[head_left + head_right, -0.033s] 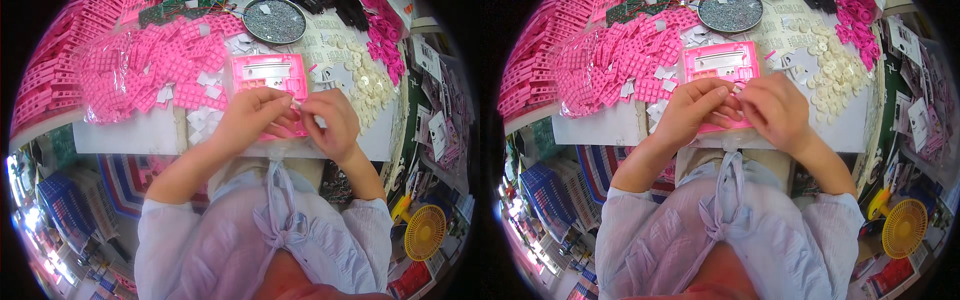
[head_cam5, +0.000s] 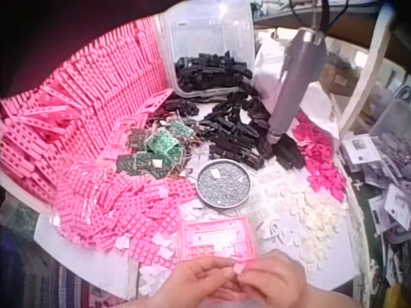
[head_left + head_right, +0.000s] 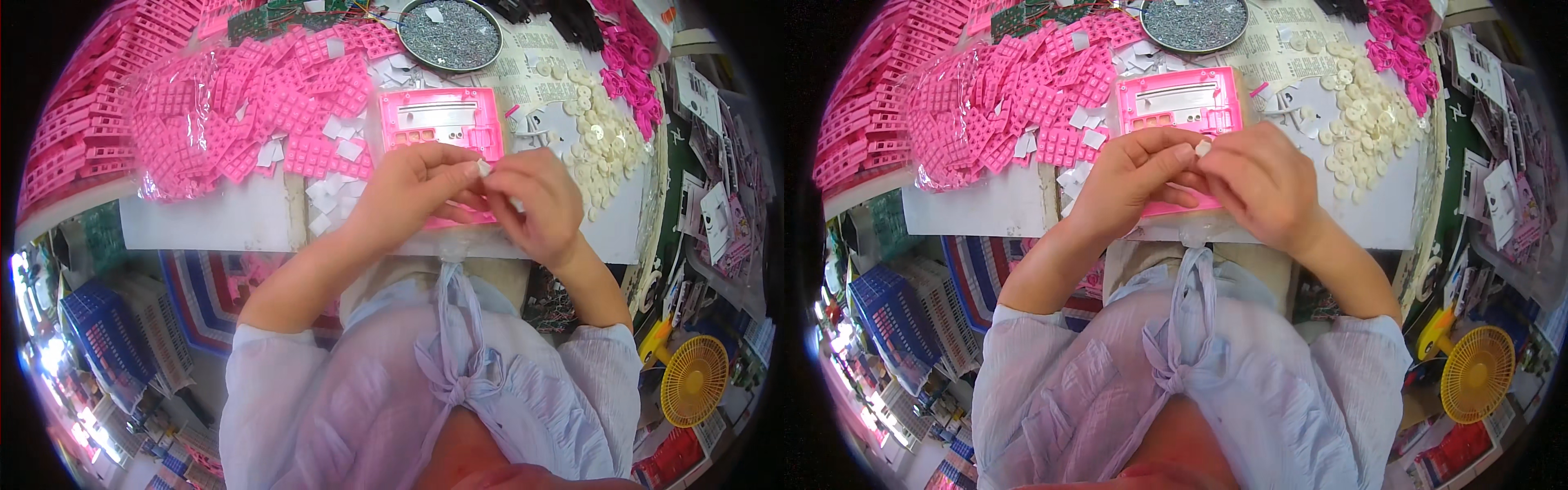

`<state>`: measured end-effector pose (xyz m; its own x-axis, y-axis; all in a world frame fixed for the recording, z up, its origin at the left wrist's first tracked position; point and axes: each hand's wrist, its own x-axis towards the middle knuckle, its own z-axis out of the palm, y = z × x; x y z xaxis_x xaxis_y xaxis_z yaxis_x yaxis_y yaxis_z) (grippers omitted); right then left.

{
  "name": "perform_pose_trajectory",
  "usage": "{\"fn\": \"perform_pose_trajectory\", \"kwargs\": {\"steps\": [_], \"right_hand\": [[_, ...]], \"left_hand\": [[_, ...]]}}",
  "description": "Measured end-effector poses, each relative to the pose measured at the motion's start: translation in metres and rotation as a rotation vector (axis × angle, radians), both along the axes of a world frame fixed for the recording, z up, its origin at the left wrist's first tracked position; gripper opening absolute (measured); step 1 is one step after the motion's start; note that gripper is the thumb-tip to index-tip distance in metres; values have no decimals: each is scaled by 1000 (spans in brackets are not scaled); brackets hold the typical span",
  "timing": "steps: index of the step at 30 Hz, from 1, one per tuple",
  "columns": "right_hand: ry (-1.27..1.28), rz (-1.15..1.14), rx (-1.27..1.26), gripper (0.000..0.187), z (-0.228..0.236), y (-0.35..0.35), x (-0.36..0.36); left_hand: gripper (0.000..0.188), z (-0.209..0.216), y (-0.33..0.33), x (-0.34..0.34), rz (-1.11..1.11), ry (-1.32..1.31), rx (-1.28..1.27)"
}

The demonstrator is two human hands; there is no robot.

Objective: Assemble a pink plastic toy piggy bank including internal electronics and screw fastening.

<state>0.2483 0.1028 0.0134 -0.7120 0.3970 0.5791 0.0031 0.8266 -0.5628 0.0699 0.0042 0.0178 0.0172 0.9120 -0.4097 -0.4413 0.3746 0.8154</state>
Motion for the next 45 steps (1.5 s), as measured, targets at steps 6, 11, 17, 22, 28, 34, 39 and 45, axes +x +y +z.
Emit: {"fn": "perform_pose_trajectory", "kwargs": {"steps": [6,11,17,22,28,34,39,45], "right_hand": [[-72,-15,-268,22,10,-4,-1],[-216,37,-35,18,6,-1,-5],[-373,69,66,15,9,5,3],[-382,-146,48,12,2,14,0],[-398,-180,159,13,-17,9,-18],[-482,-238,186,16,-16,5,-27],[-509,-280,79,22,-23,1,-22],[-476,-308,33,21,-27,-1,-22]], "left_hand": [[32,-13,-9,-2,-19,300,143],[32,3,-13,4,-49,617,228],[33,3,-17,1,-130,833,279],[27,-26,-26,-4,-265,1532,714],[21,-29,-25,-5,-241,1487,697],[20,-33,-26,-7,-215,1446,691],[20,-26,-18,-18,-277,1320,704],[17,-19,100,-63,15,1516,633]]}}
